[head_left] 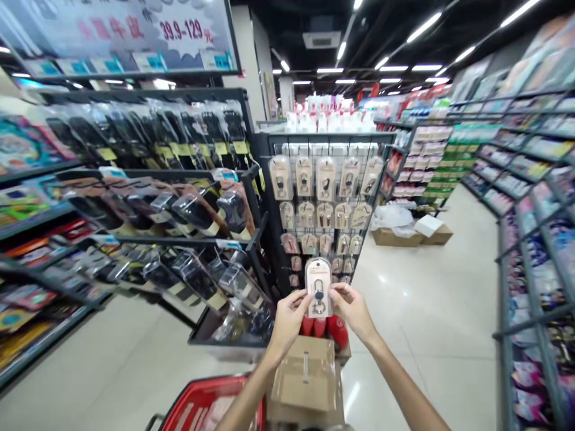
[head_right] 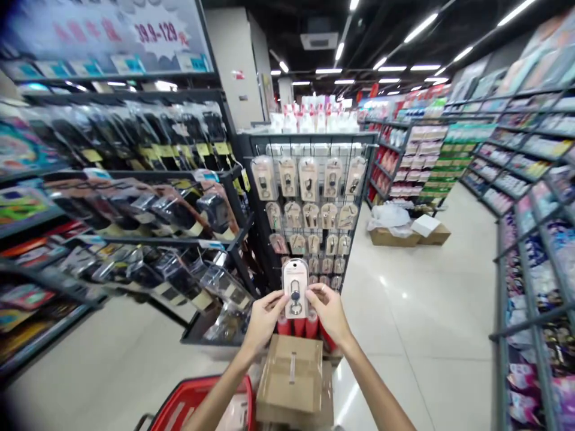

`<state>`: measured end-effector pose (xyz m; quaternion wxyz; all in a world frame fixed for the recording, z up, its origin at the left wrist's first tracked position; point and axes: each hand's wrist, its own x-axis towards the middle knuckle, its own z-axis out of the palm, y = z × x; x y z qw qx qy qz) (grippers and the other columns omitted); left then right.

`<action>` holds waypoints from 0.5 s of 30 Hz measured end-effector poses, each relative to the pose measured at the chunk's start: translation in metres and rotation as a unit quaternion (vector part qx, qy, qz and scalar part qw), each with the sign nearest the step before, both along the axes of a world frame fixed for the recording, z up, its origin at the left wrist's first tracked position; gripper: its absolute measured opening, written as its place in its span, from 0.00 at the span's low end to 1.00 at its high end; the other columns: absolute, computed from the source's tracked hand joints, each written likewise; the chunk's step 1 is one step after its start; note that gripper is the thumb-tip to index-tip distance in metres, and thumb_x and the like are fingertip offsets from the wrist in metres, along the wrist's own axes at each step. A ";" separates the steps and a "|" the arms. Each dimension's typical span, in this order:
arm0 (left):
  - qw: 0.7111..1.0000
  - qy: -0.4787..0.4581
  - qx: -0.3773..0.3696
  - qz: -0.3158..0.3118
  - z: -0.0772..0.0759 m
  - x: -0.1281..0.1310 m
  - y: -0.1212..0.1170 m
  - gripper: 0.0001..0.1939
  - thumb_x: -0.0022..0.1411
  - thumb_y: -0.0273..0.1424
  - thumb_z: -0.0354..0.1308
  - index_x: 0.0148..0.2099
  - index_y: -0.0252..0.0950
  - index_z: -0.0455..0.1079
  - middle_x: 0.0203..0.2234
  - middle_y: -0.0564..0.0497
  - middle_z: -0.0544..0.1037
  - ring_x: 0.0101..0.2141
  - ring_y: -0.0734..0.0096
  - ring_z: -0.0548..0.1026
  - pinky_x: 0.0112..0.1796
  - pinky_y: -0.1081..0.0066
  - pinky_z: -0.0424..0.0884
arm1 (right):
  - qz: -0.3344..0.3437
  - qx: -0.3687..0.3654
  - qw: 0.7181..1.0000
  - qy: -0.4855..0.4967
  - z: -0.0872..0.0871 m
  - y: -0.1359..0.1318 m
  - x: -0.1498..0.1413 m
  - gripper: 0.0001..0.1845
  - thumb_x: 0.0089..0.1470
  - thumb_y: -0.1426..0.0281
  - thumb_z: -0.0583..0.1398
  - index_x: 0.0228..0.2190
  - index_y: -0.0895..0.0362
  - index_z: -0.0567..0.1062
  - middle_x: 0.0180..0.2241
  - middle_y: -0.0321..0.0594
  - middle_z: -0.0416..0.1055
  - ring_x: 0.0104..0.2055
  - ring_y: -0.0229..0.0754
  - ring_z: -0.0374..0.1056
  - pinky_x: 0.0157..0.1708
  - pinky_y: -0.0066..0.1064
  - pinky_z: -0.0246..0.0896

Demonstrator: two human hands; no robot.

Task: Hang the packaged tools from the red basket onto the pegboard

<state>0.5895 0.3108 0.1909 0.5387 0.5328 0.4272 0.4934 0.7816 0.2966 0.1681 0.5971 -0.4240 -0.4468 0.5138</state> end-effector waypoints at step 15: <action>0.967 0.116 0.220 0.046 0.099 0.005 0.144 0.21 0.67 0.41 0.65 0.59 0.40 0.77 0.45 0.44 0.84 0.41 0.61 0.83 0.42 0.67 0.81 | -0.069 0.125 0.985 -0.094 0.101 0.139 0.009 0.21 0.57 0.53 0.68 0.42 0.56 0.78 0.36 0.39 0.78 0.34 0.40 0.73 0.33 0.30 0.73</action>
